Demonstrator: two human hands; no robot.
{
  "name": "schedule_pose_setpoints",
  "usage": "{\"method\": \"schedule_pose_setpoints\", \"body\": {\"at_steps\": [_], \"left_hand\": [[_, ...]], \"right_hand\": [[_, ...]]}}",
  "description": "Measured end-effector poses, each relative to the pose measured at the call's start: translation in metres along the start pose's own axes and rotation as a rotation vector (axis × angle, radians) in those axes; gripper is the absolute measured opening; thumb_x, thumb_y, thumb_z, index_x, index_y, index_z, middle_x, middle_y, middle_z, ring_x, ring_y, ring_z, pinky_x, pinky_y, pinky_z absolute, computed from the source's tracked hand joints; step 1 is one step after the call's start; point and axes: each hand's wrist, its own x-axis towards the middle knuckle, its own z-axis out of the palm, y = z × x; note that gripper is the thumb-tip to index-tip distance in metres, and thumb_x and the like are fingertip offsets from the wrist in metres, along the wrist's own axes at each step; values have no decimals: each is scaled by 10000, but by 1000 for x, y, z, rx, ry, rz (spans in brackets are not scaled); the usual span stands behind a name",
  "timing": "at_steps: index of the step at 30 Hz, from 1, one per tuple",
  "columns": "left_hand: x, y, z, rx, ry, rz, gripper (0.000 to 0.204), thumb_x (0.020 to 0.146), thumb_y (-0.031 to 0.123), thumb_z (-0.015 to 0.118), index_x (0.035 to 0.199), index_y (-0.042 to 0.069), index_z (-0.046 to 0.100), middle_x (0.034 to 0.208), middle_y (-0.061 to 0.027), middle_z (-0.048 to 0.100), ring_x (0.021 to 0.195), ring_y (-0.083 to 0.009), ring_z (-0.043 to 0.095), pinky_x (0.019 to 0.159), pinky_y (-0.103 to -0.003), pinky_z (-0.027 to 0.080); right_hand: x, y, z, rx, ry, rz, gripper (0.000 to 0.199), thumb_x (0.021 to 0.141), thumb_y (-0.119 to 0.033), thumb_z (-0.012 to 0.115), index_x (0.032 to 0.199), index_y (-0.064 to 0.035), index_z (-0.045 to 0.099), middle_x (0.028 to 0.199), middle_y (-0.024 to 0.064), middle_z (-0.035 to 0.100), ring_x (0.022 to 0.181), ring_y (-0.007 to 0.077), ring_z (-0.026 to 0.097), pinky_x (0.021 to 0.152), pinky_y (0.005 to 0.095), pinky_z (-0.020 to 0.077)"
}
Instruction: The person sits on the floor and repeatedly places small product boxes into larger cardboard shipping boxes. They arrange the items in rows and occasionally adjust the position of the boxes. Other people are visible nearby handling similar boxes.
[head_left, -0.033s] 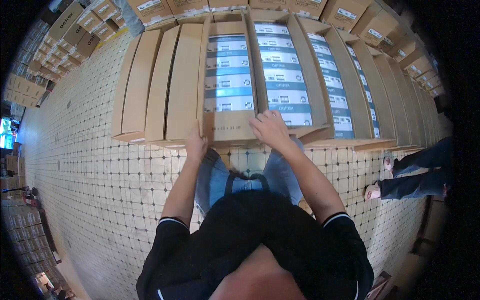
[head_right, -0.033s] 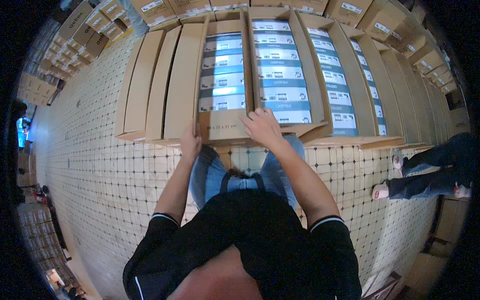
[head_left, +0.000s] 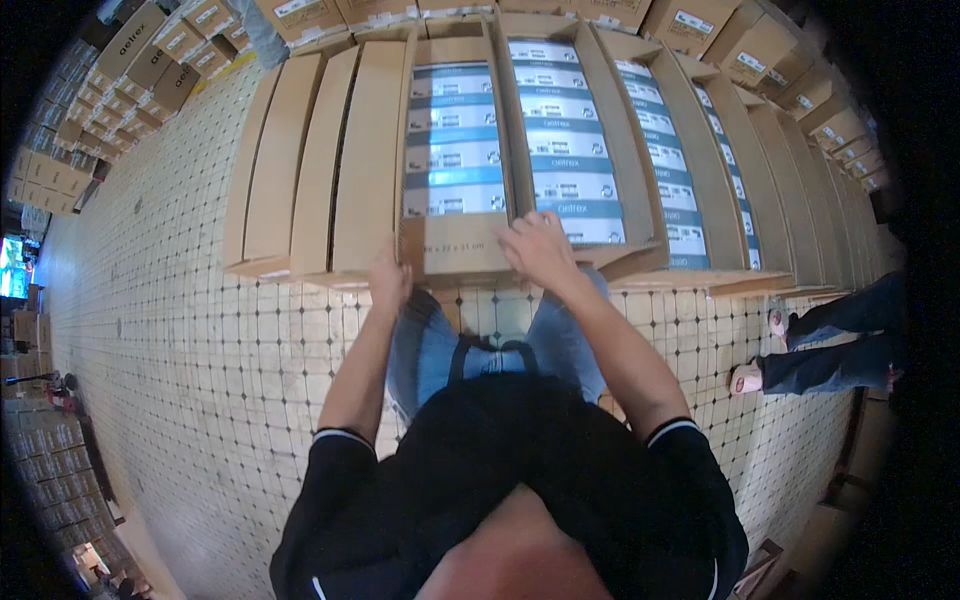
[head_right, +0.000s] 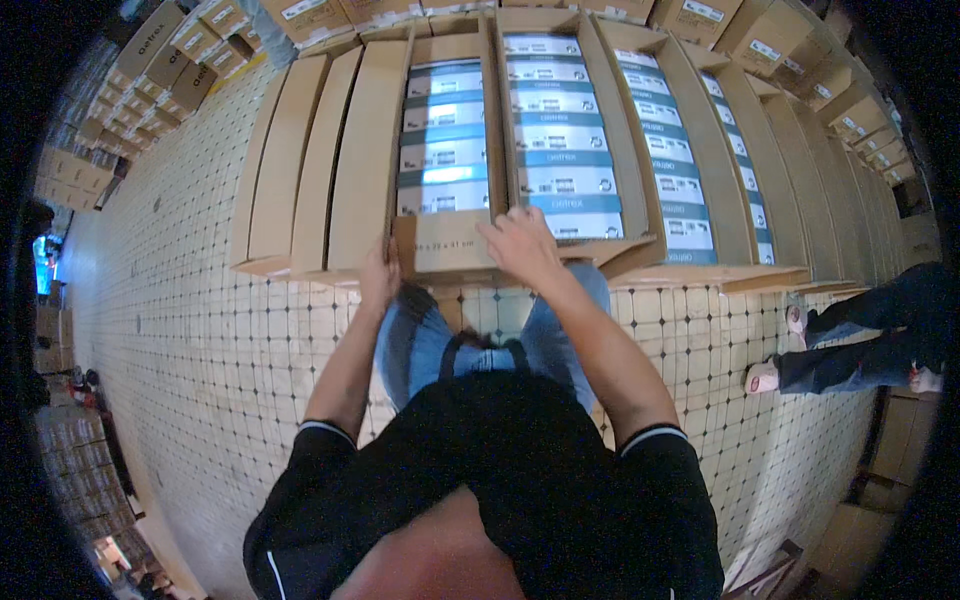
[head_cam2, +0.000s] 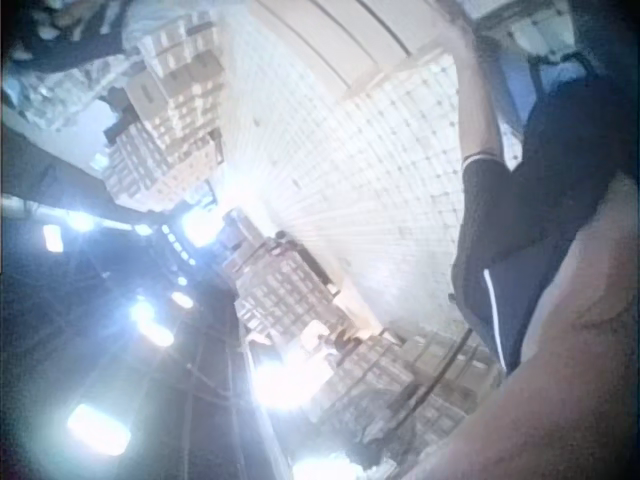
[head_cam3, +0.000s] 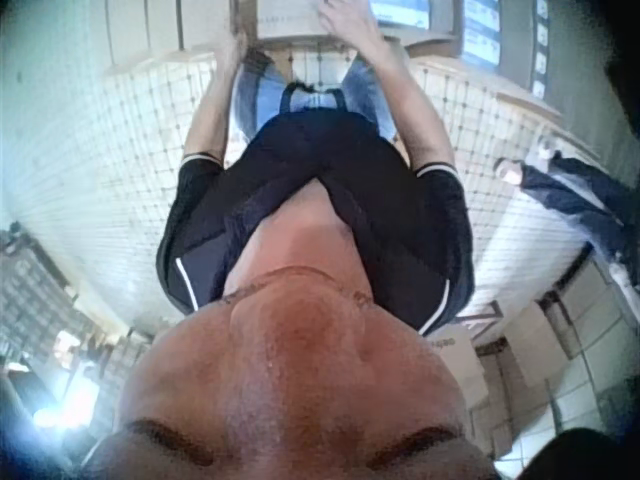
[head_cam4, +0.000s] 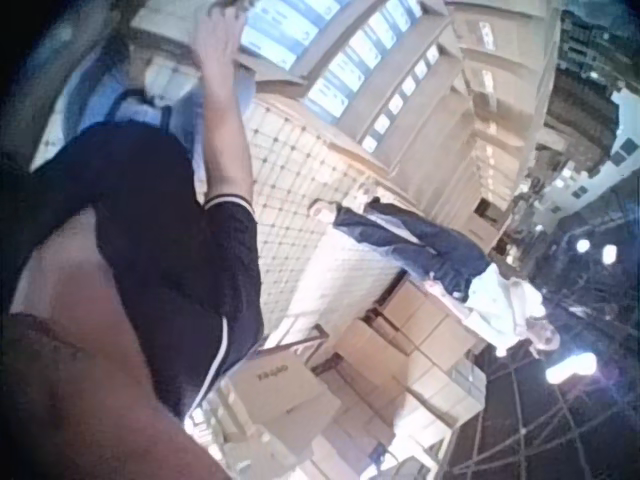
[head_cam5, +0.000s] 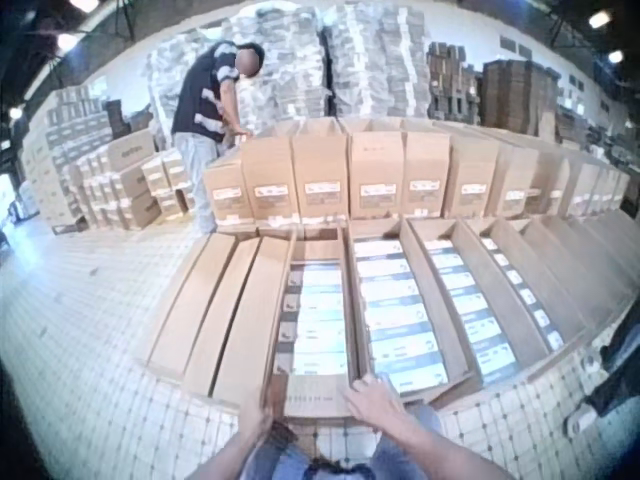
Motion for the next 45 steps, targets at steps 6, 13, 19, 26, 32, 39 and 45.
{"method": "schedule_pose_setpoints", "body": {"at_steps": [6,13,19,26,32,39,45], "left_hand": [[50,63,-59,-34,373,200,317,966,287,525,1013,1,654,831,-283,653,832,-470,634,730,-518,502],[140,130,-127,108,334,234,356,943,325,542,936,-11,658,841,-259,668,841,-434,650,743,-511,496],[147,131,-133,83,333,203,357,933,328,548,994,-5,663,870,-254,671,857,-425,653,757,-493,500],[158,107,-107,76,239,63,338,915,319,576,998,0,651,896,-252,674,886,-416,654,773,-492,501],[93,61,-30,140,-62,-23,422,844,189,615,1237,45,563,957,-259,671,904,-440,646,800,-499,515],[86,27,-1,172,-15,-26,354,946,235,526,1260,72,522,908,-261,666,878,-462,637,752,-542,502],[85,23,-11,23,-56,-20,393,912,172,552,1286,55,512,970,-290,650,945,-471,618,810,-529,490]], "right_hand": [[53,23,-32,26,115,267,229,883,-258,593,1073,-208,712,868,53,660,871,267,572,807,427,375],[161,72,-63,10,313,423,256,917,-231,543,1108,-151,693,989,74,704,967,287,613,807,453,452],[177,76,-58,-21,325,326,289,914,-211,522,1154,-151,671,1014,85,697,982,284,625,847,458,446],[166,82,-47,-9,163,342,317,923,-229,520,1203,-147,644,898,104,687,894,300,636,780,461,461],[85,34,6,-127,-182,349,285,854,-151,586,1122,-121,679,888,141,697,1248,354,498,959,523,404],[62,46,54,140,30,373,305,840,-124,596,1138,-114,663,886,148,696,1333,385,398,973,507,391],[61,43,26,64,-27,376,286,830,-131,606,1097,-161,703,958,120,712,1354,322,387,1107,547,268]]}}
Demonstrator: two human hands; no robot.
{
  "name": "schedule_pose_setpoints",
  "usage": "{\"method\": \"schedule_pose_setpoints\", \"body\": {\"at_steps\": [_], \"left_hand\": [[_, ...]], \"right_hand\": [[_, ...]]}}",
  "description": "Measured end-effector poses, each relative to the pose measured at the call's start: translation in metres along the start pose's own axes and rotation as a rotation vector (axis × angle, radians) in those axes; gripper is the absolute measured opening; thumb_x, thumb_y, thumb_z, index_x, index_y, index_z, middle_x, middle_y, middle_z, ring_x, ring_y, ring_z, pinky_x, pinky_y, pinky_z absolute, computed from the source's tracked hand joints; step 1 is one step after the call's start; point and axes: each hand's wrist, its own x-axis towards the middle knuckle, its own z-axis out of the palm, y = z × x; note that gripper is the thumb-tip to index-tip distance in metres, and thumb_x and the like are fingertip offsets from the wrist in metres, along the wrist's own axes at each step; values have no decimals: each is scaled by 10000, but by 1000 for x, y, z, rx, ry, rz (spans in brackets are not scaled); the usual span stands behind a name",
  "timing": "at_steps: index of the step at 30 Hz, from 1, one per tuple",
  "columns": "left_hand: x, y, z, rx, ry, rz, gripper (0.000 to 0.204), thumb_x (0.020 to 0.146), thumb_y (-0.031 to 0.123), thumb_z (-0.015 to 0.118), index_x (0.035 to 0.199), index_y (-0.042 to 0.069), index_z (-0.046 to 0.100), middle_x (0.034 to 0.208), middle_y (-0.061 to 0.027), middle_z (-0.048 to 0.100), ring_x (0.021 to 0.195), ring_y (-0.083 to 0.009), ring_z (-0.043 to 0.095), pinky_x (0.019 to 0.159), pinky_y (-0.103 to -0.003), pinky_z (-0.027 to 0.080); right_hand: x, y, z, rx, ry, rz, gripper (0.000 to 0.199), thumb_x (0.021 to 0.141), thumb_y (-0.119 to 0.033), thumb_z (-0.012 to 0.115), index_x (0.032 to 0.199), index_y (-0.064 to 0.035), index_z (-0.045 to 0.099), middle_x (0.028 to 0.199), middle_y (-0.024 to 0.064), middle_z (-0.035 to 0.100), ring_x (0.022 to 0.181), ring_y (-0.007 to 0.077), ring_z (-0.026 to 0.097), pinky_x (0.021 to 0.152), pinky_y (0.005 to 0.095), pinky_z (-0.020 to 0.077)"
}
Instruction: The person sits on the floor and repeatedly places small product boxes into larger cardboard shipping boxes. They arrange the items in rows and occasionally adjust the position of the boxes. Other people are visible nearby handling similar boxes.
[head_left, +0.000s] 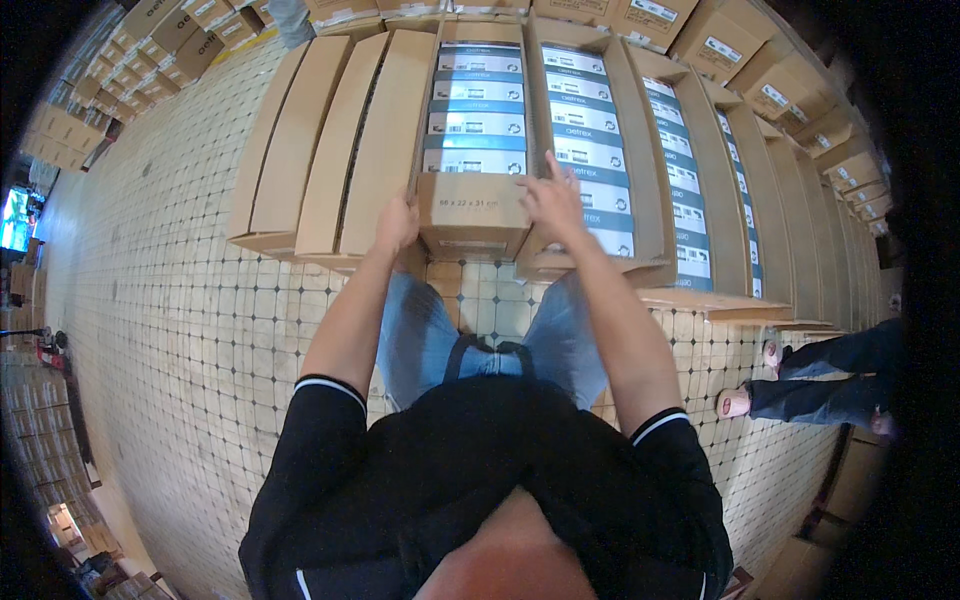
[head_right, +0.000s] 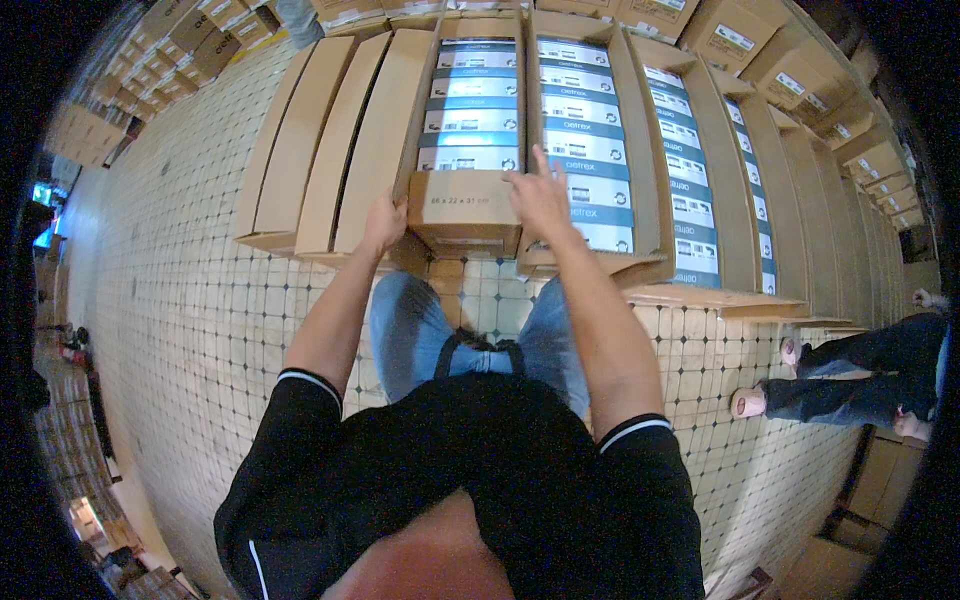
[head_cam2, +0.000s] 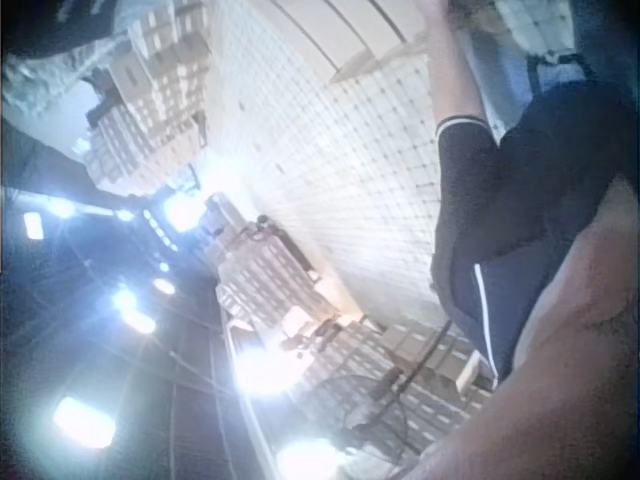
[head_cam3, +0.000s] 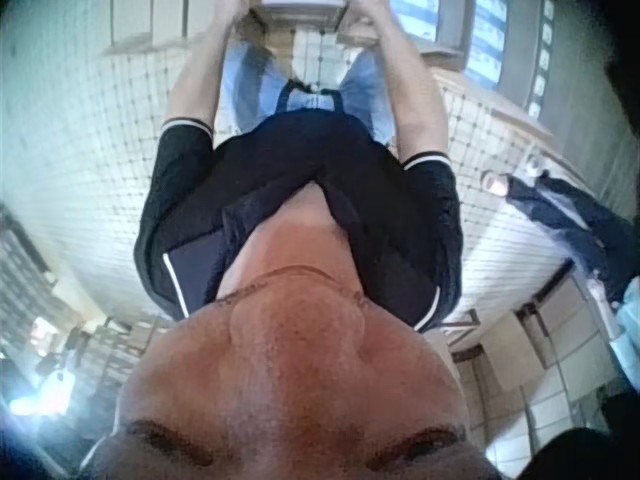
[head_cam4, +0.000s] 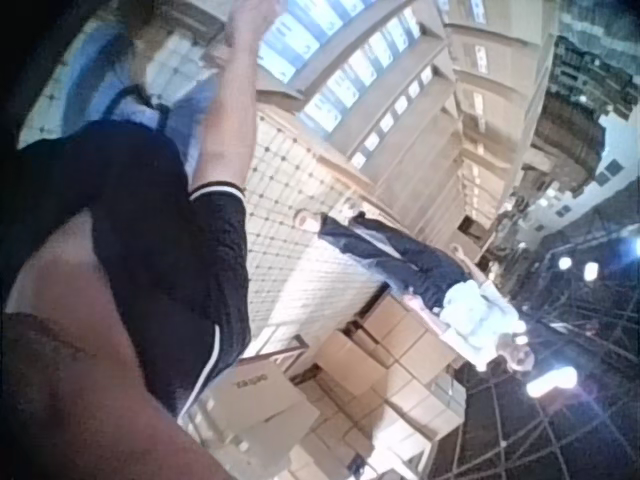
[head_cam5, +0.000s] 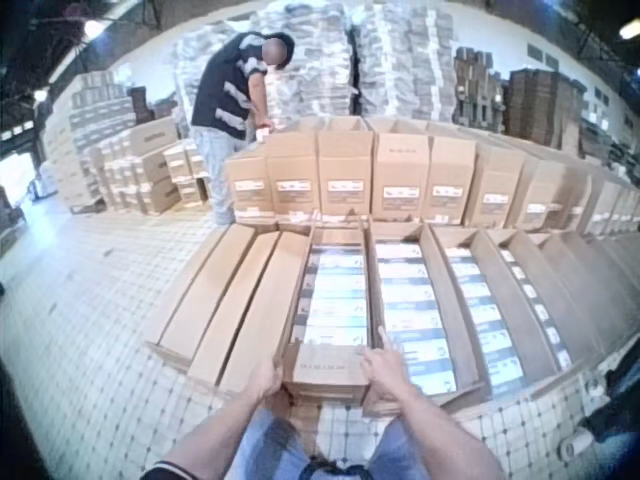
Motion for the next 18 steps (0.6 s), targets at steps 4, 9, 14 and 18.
{"method": "schedule_pose_setpoints", "body": {"at_steps": [4,9,14,18], "left_hand": [[-34,-5,-8,-117,97,58,352,927,188,545,1258,68,549,970,-304,643,941,-478,613,802,-530,489],[-95,-14,-4,-80,54,-32,390,916,185,558,1287,65,541,909,-300,650,891,-479,625,783,-526,494],[-105,11,-15,-23,67,-53,444,896,177,577,1320,60,519,885,-274,664,865,-471,637,788,-517,505],[-112,58,-24,69,173,88,428,905,176,566,1317,66,532,1123,-248,632,1051,-421,604,891,-469,497]], "right_hand": [[-32,2,-19,-88,-264,-197,194,843,-171,608,986,-130,732,988,116,709,1355,314,393,1150,580,170],[-72,-17,-27,126,-169,-194,196,847,-210,624,978,-114,735,908,117,719,1300,315,453,1147,559,198],[-39,-35,-42,322,-27,13,321,880,-297,619,1118,-89,676,1123,175,666,1263,356,472,1102,534,293],[26,-40,-31,86,74,256,583,868,-384,621,1370,-118,489,1461,257,355,1232,419,489,1056,512,362]]}}
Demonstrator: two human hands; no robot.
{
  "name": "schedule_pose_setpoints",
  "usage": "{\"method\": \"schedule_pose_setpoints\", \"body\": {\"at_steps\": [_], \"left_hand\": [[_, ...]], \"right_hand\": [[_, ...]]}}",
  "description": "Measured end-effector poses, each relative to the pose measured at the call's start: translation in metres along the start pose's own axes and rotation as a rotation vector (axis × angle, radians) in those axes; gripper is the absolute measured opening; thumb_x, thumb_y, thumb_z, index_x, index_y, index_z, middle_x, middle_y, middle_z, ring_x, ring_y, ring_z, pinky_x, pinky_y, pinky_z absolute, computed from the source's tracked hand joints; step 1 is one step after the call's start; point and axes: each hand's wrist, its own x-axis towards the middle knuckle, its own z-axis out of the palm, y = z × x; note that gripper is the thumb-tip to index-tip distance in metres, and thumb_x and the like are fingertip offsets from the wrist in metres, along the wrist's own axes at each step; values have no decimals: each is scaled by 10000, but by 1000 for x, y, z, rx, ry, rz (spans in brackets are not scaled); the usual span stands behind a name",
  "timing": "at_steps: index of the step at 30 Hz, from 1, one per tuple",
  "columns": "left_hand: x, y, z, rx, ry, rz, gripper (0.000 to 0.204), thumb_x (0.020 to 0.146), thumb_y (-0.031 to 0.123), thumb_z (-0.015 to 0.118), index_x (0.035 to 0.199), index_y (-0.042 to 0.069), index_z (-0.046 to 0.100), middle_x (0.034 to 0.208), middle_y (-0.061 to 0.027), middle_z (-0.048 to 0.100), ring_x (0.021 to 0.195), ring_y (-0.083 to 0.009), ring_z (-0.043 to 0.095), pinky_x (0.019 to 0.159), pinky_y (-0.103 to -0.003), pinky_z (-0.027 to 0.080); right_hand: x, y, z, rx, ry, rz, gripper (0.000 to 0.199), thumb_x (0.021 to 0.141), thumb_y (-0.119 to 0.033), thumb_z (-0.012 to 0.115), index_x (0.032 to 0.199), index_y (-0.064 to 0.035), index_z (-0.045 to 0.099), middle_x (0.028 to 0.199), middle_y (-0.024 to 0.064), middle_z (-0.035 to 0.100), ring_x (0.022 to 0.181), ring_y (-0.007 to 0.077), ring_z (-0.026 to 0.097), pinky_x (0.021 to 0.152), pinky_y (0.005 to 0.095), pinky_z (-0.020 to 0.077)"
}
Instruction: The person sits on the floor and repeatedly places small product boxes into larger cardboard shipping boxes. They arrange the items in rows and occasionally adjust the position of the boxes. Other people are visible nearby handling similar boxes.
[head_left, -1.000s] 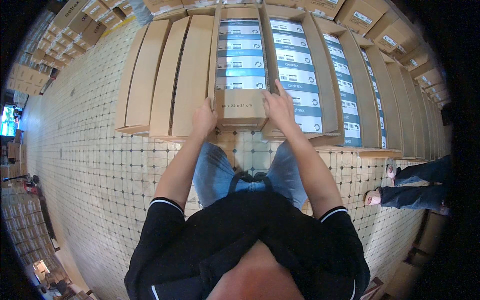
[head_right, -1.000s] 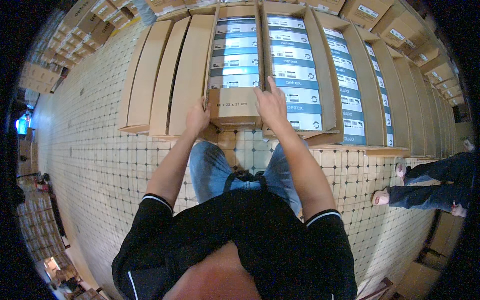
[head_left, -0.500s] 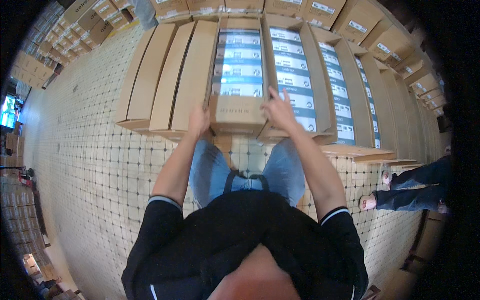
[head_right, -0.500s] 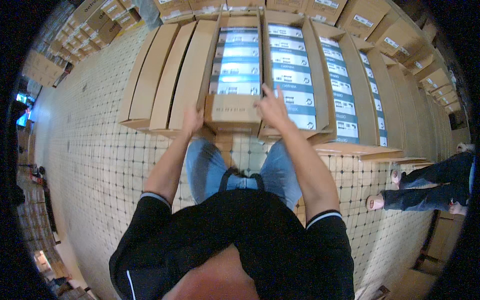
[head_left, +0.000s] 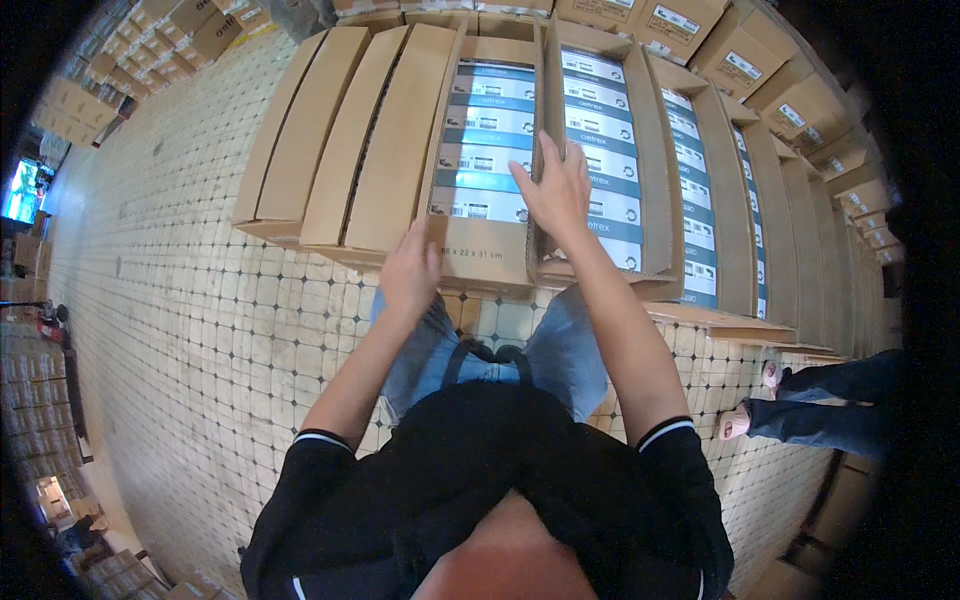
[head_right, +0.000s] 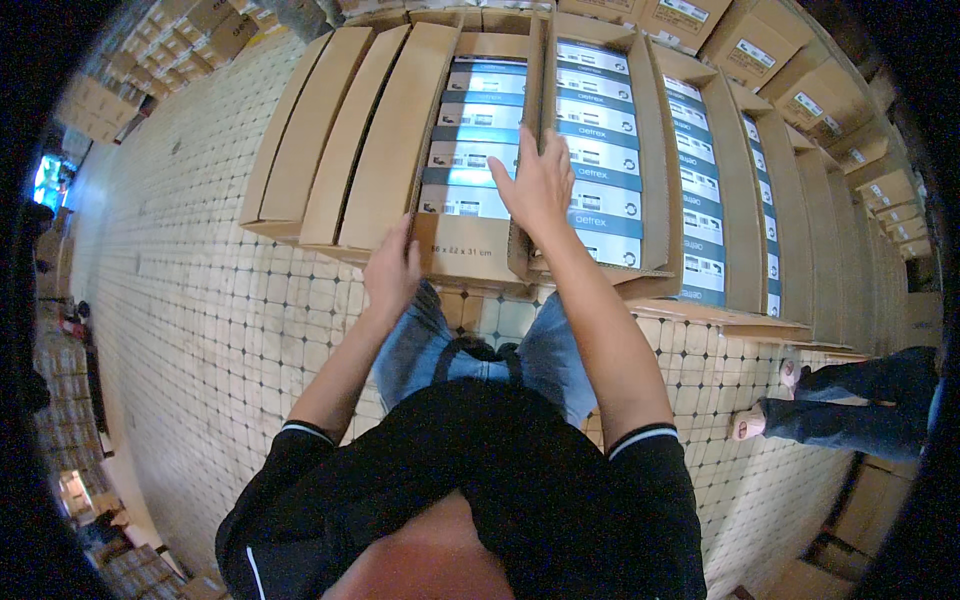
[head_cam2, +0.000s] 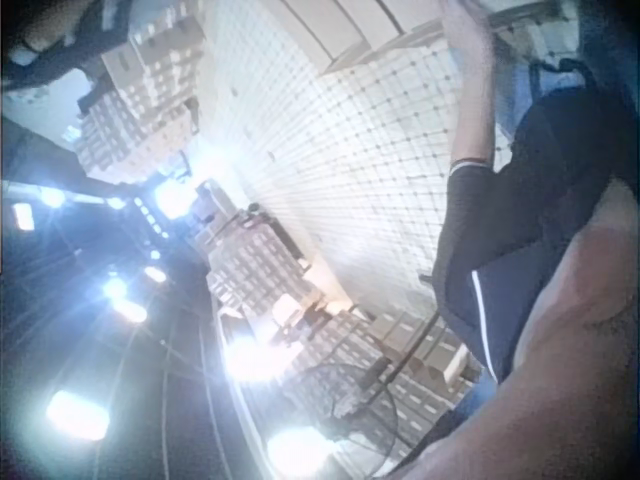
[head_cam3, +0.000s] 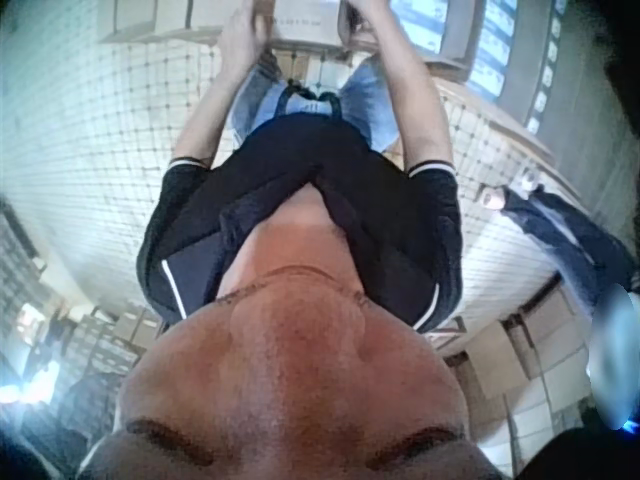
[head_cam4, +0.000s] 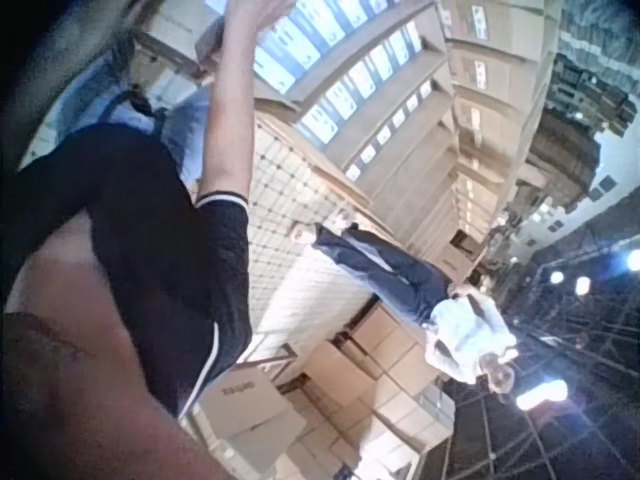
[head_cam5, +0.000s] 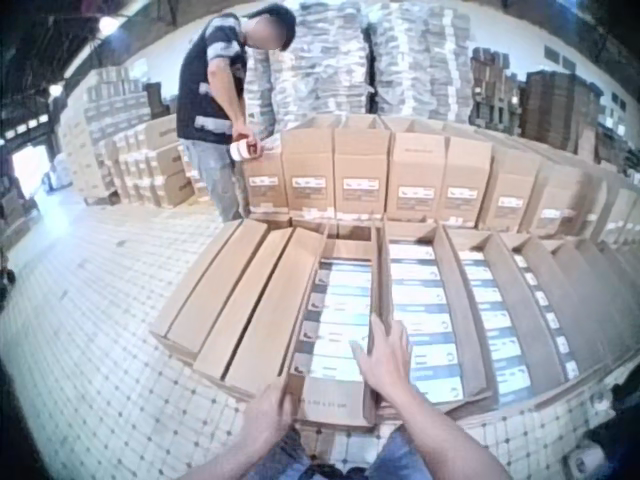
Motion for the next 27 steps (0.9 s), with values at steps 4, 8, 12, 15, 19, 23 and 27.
{"method": "schedule_pose_setpoints", "body": {"at_steps": [4,8,12,15,19,23,27], "left_hand": [[21,32,38,12,88,485,384,951,215,524,1305,67,537,1342,-243,507,1248,-396,480,1020,-445,427],[59,8,79,160,-173,227,424,958,298,525,1283,26,538,1298,-257,528,1288,-425,431,1082,-468,365],[65,0,76,300,-273,199,383,943,335,538,1019,-28,632,1099,-245,613,1096,-383,552,957,-463,438],[51,14,42,276,-10,270,341,919,328,575,827,11,658,890,-172,650,877,-328,600,788,-435,481],[-9,23,-5,210,-31,301,244,875,252,636,738,52,653,755,-118,629,756,-305,596,679,-413,473],[-33,22,-16,43,35,243,147,854,189,661,801,53,654,795,-120,638,782,-320,601,680,-416,471],[-8,24,-20,-116,97,96,169,871,187,635,948,38,653,900,-145,655,859,-352,616,715,-443,485]], "right_hand": [[31,2,32,-107,-205,337,690,885,-331,567,1504,-161,312,1553,281,143,1231,459,483,1016,503,410],[36,32,46,-5,-318,348,659,903,-261,469,1518,-136,269,1543,245,227,1262,431,473,995,480,438],[39,66,47,223,-330,216,697,908,-270,422,1545,-132,176,1491,189,378,1317,381,433,1052,454,391],[38,77,51,274,-331,211,712,915,-294,418,1557,-175,135,1501,184,368,1349,362,403,1085,433,357],[33,76,55,308,-330,234,711,912,-291,436,1555,-178,154,1491,196,378,1347,368,403,1092,428,341],[33,70,52,335,-299,274,719,886,-256,470,1545,-147,203,1476,230,391,1368,371,375,1123,396,292],[34,67,51,297,-294,257,714,898,-295,459,1549,-183,189,1476,192,399,1332,365,421,1087,424,344]]}}
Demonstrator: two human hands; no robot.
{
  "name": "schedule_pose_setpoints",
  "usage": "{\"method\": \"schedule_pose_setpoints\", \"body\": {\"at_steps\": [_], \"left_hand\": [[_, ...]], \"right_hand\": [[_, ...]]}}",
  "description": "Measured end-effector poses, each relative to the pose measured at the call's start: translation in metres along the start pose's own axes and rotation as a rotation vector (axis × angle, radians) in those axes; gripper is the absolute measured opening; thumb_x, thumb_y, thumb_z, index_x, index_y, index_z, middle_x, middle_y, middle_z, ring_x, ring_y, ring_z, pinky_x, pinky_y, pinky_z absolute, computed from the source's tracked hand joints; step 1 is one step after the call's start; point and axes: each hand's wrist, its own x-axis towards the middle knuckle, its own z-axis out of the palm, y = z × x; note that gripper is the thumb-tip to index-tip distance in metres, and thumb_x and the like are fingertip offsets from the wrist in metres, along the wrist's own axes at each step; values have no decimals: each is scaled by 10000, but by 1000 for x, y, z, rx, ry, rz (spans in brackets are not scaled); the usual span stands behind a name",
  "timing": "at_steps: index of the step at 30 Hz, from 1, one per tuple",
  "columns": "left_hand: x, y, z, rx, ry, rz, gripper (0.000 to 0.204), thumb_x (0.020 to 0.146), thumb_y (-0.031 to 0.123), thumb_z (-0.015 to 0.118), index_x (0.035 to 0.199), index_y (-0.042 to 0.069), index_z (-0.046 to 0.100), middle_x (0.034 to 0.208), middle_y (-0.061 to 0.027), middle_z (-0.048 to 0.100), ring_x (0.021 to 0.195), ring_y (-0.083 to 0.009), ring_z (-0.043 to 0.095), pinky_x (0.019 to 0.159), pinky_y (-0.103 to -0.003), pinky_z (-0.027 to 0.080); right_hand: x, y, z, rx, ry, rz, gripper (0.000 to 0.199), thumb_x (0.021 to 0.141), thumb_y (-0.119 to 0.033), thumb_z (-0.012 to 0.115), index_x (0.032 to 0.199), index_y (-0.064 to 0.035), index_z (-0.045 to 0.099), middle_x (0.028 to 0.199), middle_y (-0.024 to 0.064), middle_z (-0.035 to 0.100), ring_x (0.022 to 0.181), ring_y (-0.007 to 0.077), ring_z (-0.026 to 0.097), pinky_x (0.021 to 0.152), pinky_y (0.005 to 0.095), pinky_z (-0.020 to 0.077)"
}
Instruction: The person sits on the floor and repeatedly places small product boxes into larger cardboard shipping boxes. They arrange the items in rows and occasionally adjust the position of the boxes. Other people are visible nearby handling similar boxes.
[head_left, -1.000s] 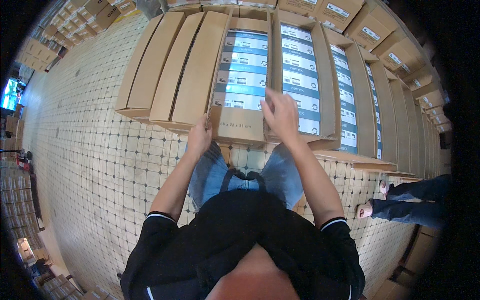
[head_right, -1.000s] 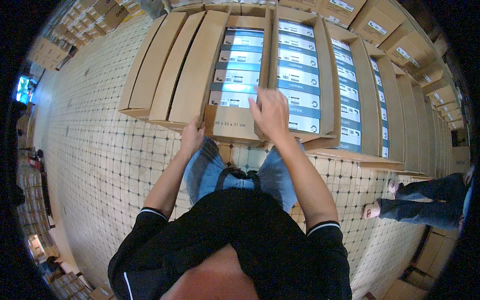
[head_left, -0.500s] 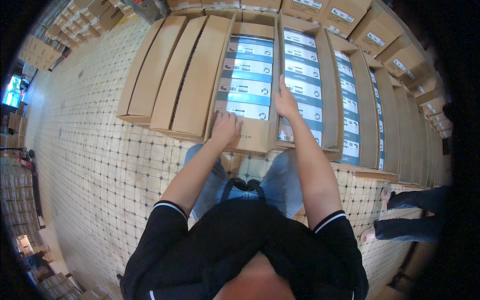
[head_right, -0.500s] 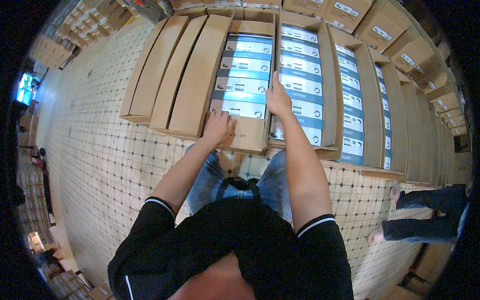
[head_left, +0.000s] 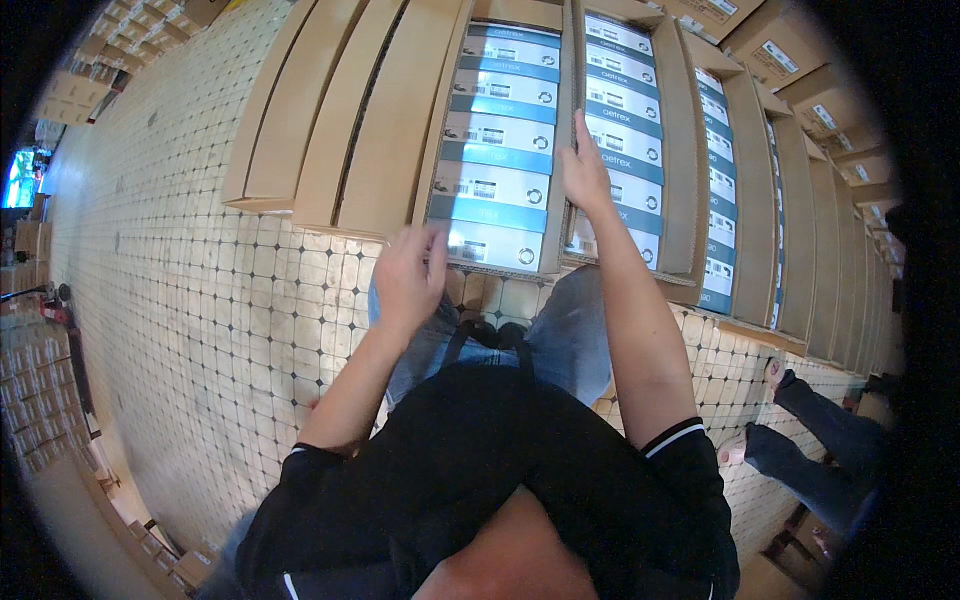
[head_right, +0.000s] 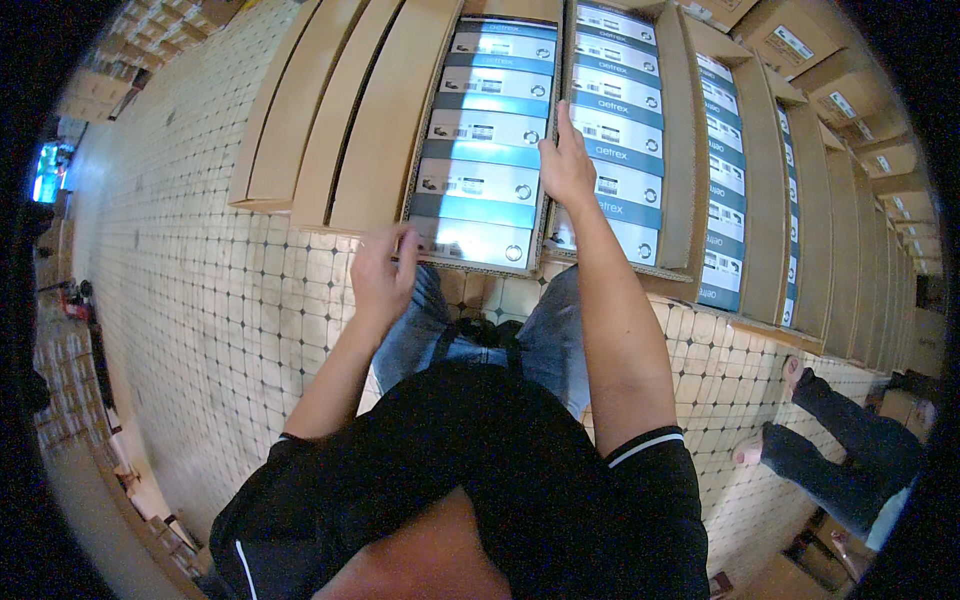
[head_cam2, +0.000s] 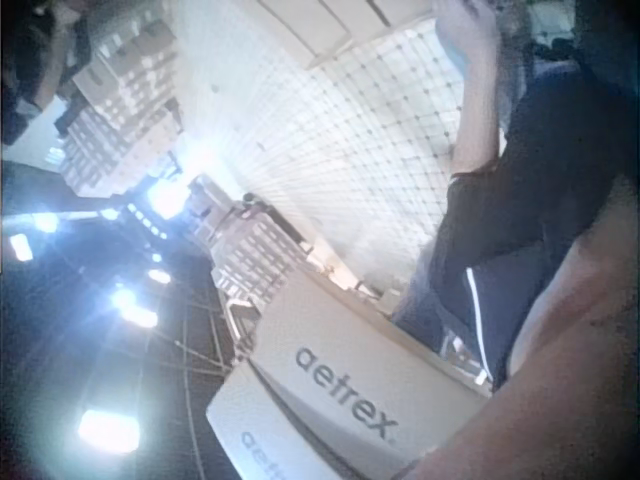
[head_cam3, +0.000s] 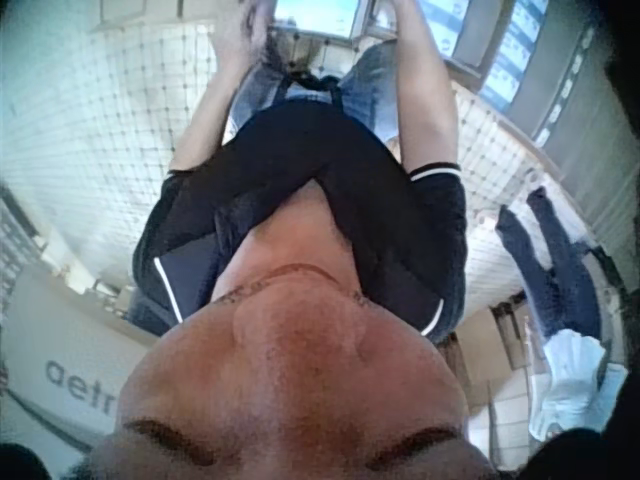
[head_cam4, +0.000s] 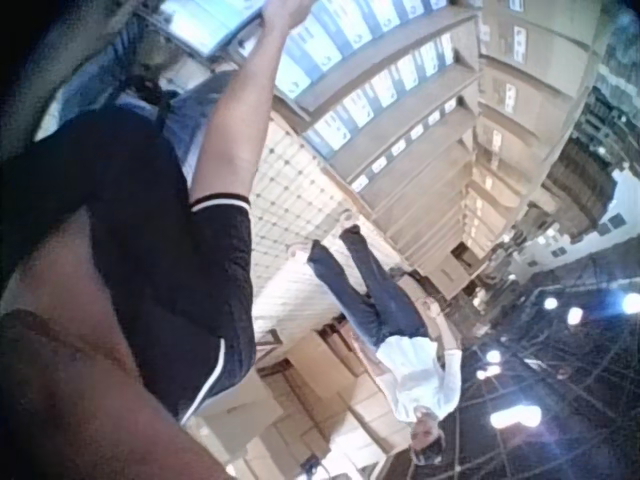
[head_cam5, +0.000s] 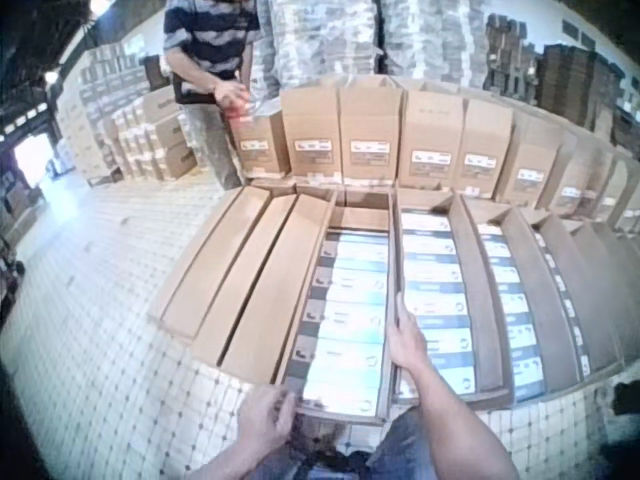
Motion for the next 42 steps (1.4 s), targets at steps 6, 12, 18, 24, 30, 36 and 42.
{"method": "schedule_pose_setpoints", "body": {"at_steps": [6,12,18,24,30,36,42], "left_hand": [[67,-8,34,269,82,160,270,901,124,558,1158,46,586,1115,-228,616,982,-416,618,798,-463,504],[98,-53,46,93,-236,-135,385,898,60,520,1283,69,536,1078,-268,628,972,-432,621,842,-485,496],[100,-76,37,18,-150,-86,469,840,1,539,1289,135,565,781,-194,632,726,-352,635,677,-435,502],[103,-71,37,67,-239,-149,424,854,17,515,1263,111,573,982,-229,667,902,-406,646,772,-483,510],[105,-64,32,62,-262,-155,433,845,1,505,1258,118,565,1066,-198,663,936,-401,641,795,-484,512],[106,-62,34,53,-240,-174,440,853,-11,498,1258,151,561,1132,-167,655,967,-391,640,802,-476,520],[105,-61,33,83,-232,-187,450,821,-16,528,1241,141,571,1121,-153,655,889,-378,661,752,-454,544]], "right_hand": [[4,9,4,-23,16,-2,711,896,-305,458,1549,-209,193,1470,178,407,1317,365,440,1074,434,363],[4,6,3,-18,28,-17,692,908,-291,447,1548,-209,197,1471,185,403,1314,362,444,1074,432,362],[-2,-7,-2,9,-4,35,686,912,-279,465,1544,-186,212,1458,208,406,1306,369,444,1066,418,362],[-4,-20,-2,116,-4,41,700,922,-240,516,1529,-67,212,1492,267,328,1389,392,330,1132,406,286],[64,-53,-5,189,247,-220,622,940,-287,561,1461,-29,340,1496,318,244,1384,457,291,1098,472,323],[243,-82,33,1068,-111,212,639,965,-297,511,1467,4,256,1458,279,308,1301,377,411,1057,437,428],[376,-44,87,1268,-57,584,586,968,-430,389,1447,-98,331,1437,180,410,1299,350,400,1080,499,344]]}}
